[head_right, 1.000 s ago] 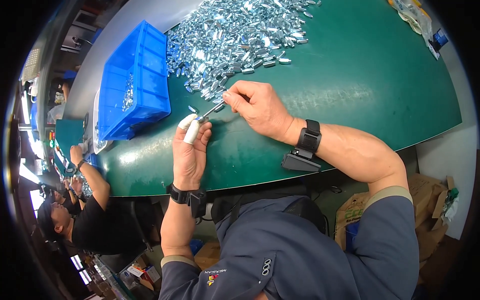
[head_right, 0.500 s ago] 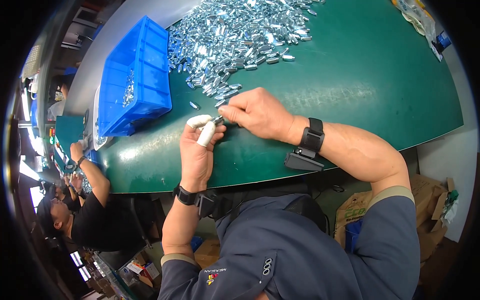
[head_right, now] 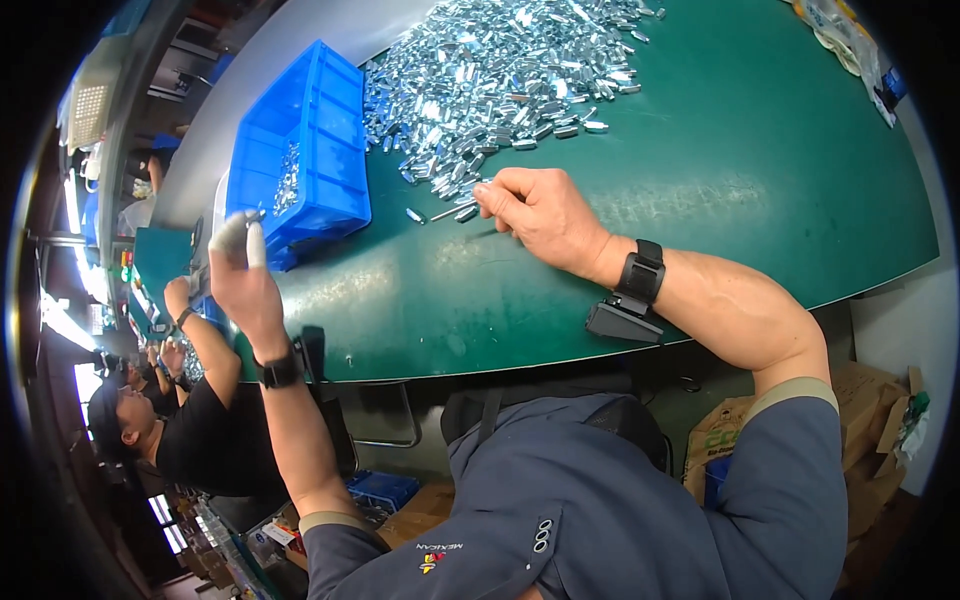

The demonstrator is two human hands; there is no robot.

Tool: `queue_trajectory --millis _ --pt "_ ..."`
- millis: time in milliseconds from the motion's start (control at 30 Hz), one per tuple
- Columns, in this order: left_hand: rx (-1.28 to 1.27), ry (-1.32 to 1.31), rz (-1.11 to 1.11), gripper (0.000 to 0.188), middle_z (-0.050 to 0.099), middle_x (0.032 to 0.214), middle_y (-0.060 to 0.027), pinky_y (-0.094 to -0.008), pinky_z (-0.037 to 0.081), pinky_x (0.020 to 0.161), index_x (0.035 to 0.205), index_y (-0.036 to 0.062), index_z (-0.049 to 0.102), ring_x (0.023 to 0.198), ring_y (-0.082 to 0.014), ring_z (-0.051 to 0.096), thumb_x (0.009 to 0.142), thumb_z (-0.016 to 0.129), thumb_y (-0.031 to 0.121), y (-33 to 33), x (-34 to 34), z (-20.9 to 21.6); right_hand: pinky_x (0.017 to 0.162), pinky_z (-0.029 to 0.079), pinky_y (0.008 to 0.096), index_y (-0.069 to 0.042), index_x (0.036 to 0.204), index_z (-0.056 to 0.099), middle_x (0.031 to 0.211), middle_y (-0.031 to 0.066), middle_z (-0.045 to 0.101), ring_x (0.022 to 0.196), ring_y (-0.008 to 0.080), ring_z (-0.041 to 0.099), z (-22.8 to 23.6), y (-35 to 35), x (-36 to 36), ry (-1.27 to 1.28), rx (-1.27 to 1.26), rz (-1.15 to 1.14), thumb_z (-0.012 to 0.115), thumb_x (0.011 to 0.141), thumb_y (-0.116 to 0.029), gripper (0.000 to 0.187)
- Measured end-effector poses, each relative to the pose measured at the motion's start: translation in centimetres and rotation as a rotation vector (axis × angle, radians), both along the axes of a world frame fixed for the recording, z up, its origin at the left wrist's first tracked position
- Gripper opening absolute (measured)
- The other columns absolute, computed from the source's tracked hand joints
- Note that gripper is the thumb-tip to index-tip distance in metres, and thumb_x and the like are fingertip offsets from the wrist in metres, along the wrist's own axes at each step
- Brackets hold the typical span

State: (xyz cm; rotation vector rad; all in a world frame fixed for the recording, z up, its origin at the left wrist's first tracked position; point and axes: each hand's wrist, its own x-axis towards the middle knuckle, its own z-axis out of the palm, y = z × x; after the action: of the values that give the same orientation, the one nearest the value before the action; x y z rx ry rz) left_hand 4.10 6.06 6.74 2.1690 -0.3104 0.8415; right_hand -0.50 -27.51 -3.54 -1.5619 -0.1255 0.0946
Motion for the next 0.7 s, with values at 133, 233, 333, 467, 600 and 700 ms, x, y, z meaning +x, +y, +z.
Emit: queue_trajectory --millis 133,233,333,467,600,700 --pt "0.401 -0.128 -0.056 0.029 0.073 0.113 -0.0118 -0.037 0.054 0.092 0.118 0.0025 0.07 0.102 -0.0267 0.069 0.089 0.075 0.001 -2.1 0.0 -1.0 0.057 0.044 0.0252 -0.001 0.087 0.069 0.072 -0.0003 0.064 0.065 0.0063 0.055 -0.5 0.1 0.1 -0.04 -0.03 -0.01 0.063 0.104 -0.03 0.034" --pt "0.557 0.113 -0.35 0.033 0.07 0.114 -0.0131 -0.0401 0.053 0.093 0.118 0.0071 0.071 0.108 -0.0327 0.067 0.086 0.077 0.004 -6.3 -1.2 -4.7 0.055 0.042 0.028 0.0 0.084 0.068 0.067 0.0001 0.063 0.061 0.0067 0.051 -1.0 0.6 0.2 -0.09 -0.017 -0.02 0.064 0.103 -0.029 0.034" --pt "0.591 0.265 -0.34 0.028 0.069 0.114 -0.0125 -0.0421 0.053 0.093 0.111 0.0064 0.073 0.109 -0.0342 0.065 0.084 0.077 0.004 -7.5 -0.8 -6.5 0.057 0.042 0.0283 0.001 0.086 0.068 0.069 0.0003 0.062 0.063 0.0065 0.05 -0.6 0.4 0.1 -0.106 -0.016 -0.012 0.066 0.102 -0.026 0.031" --pt "0.58 0.26 -0.355 0.019 0.07 0.107 -0.0122 -0.0404 0.054 0.085 0.104 0.0045 0.073 0.098 -0.0316 0.068 0.085 0.077 0.005 -7.6 -0.4 -7.0 0.062 0.044 0.0245 0.0 0.094 0.068 0.077 -0.0023 0.063 0.07 0.0049 0.052 -0.7 0.3 0.3 -0.094 -0.048 0.025 0.065 0.103 -0.021 0.024" --pt "0.341 0.507 -0.308 0.018 0.073 0.102 -0.0114 -0.0347 0.055 0.081 0.104 0.0021 0.072 0.09 -0.0245 0.07 0.087 0.077 0.003 -8.7 -2.4 -6.7 0.062 0.044 0.0249 0.001 0.093 0.068 0.078 -0.0031 0.061 0.07 0.0047 0.052 -0.1 0.1 0.3 -0.12 -0.078 0.006 0.065 0.103 -0.019 0.022" --pt "0.26 0.493 -0.382 0.018 0.074 0.095 -0.0117 -0.0328 0.055 0.077 0.104 0.0009 0.072 0.082 -0.0221 0.07 0.087 0.077 0.003 -9.9 -3.5 -6.4 0.062 0.045 0.0262 0.001 0.091 0.068 0.076 -0.0016 0.062 0.07 0.0059 0.052 -0.6 0.1 -0.1 -0.122 -0.063 0.002 0.065 0.102 -0.019 0.022"
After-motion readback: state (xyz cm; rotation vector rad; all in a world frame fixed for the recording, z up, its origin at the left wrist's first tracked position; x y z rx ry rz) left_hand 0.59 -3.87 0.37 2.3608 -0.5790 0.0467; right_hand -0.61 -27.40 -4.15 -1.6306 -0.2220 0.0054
